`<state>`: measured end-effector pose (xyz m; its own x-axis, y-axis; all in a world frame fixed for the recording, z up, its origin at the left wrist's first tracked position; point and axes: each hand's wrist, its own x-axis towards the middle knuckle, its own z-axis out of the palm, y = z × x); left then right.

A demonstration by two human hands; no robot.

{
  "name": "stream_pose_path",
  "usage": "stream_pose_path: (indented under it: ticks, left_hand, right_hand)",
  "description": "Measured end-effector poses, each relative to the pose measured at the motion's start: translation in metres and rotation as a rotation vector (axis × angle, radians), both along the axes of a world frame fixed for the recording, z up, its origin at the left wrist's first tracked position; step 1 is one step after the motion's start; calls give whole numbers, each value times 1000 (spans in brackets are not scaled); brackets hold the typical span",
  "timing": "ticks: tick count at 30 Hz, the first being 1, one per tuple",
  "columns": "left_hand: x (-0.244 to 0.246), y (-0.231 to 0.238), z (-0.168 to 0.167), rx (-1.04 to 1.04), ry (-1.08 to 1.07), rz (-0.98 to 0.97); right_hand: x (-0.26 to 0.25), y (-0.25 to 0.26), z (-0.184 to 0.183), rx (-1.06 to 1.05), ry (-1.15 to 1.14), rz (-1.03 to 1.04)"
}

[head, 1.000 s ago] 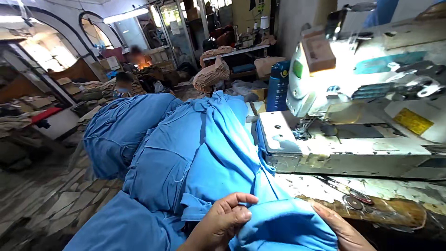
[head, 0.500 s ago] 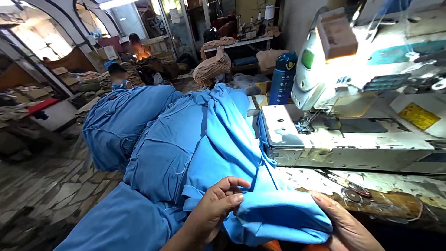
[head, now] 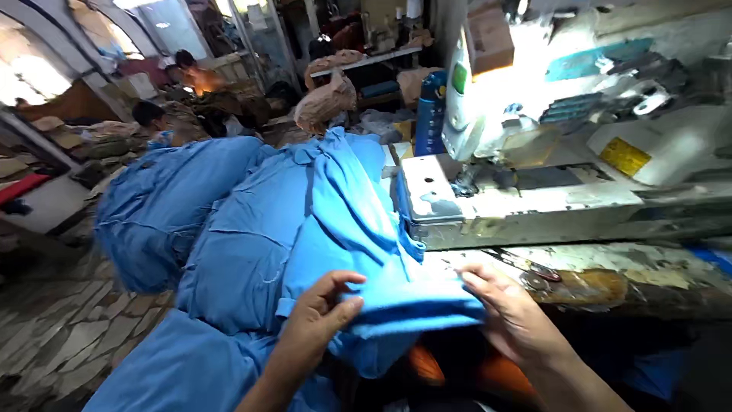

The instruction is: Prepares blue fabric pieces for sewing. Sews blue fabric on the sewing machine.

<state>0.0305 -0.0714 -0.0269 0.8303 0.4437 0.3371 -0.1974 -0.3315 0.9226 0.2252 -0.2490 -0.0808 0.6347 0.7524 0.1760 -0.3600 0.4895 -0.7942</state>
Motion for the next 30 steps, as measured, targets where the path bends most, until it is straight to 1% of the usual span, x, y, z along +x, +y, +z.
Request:
stream_pose_path:
  ticks: [3,6,8,10,12,13,14,15,16,17,18,19,21,22,23,24,25,27,28,29,30]
  left_hand:
    - [0,6,-3,188,-49,136]
    - [-1,6,0,359,-55,220]
    - [1,2,1,460,-76,261]
    - [6,-1,0,591,-127,295]
    - [16,-1,0,723,-172,319]
    - [24,0,2,724,-160,313]
    - [32,-1,6,635,-130,288]
    - [44,-4,12,440,-91,245]
    - [59,-9,23,184,-50,187]
    - [76,-14,35,8,-17,135]
    - [94,-15,45,-10,6,101]
    - [112,-13,52,107,16,88]
    - [153,4,57,558,29,106]
    - [175,15,54,763,58,116]
    - [198,25,47,906,115,109]
    - [219,33,40,982,185,84]
    - [240,40,34,1017,255,67]
    - [276,54,20,1033,276,95]
    - [291,68,4,1034,229,128]
    - [305,90,-21,1056,144,158]
    - [314,108,-38,1066,95,156]
  right_hand:
    - [7,5,-1,101,-169,-12]
    - [11,5,1,85,-487,-93]
    - [10,3,3,16,-679,-229]
    - [10,4,-1,-55,-878,-440]
    - [13,3,-5,-95,-1029,-603]
    - [16,1,-5,-106,-1079,-646]
    - [20,-2,-4,-118,-1121,-664]
    - [25,-5,-3,-126,-1153,-668]
    - [30,-8,0,-127,-1173,-662]
    - [36,-12,4,-117,-1174,-643]
    - [43,-16,8,-94,-1136,-594]
    - [49,-19,11,-72,-1042,-510]
    - [62,-25,12,-82,-719,-263]
    - [69,-25,8,-100,-528,-129]
    - [76,-23,2,-99,-354,-25]
    - [82,-17,-4,-100,-243,30]
    - [87,-11,-9,-106,-192,43]
    - [94,2,-9,-126,-173,7]
    - [97,8,-7,-128,-185,-13]
    - [100,13,-4,-121,-202,-24]
    - [101,16,-3,-115,-224,-31]
